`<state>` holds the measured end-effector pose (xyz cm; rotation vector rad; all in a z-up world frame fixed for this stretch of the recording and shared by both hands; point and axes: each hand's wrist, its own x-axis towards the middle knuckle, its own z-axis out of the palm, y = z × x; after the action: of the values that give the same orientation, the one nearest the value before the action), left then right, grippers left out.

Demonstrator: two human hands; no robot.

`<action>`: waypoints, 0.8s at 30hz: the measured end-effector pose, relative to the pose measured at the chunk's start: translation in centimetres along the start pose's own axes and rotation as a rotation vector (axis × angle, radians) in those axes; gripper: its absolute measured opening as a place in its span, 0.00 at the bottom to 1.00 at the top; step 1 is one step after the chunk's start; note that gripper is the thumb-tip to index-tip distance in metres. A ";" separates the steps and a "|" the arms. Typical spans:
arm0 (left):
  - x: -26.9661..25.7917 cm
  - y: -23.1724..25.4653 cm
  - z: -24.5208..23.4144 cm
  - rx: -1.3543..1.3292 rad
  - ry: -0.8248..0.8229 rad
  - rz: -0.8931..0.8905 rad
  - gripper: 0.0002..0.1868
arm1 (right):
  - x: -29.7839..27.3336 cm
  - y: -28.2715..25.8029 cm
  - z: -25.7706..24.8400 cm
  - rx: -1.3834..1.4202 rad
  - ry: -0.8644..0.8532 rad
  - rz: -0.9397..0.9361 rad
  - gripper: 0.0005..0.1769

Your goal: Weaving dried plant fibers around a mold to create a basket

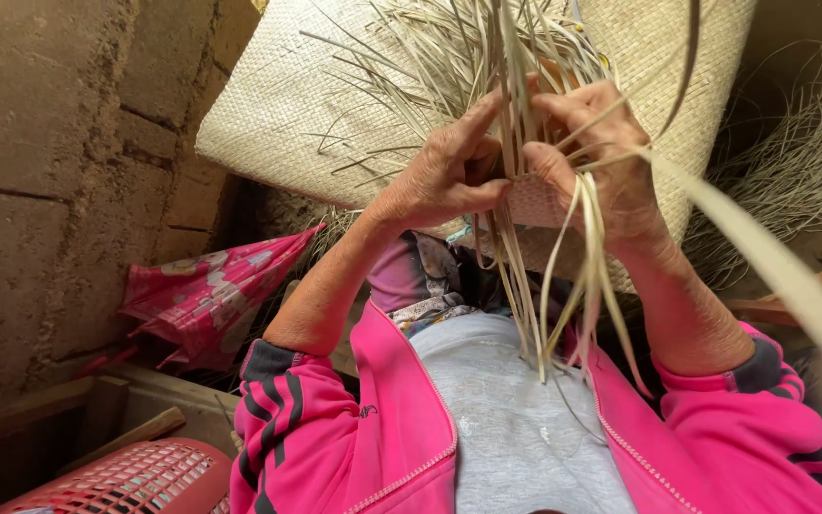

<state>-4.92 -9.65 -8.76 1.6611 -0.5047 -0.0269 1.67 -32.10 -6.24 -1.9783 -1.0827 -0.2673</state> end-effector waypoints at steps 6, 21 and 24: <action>0.8 1.4 0.4 0.077 0.086 0.078 0.45 | 1.0 -2.9 -0.4 -0.032 -0.197 0.100 0.15; 1.1 1.7 -0.1 -0.147 0.024 0.046 0.31 | -0.7 -4.8 -0.7 -0.145 0.062 -0.356 0.11; 1.2 1.6 0.2 -0.119 0.093 -0.010 0.31 | 0.3 -4.8 -0.1 -0.070 0.095 -0.298 0.14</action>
<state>-4.43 -10.35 -6.98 1.5412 -0.4160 0.0128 -1.85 -30.71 -3.27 -1.8399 -1.3207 -0.5590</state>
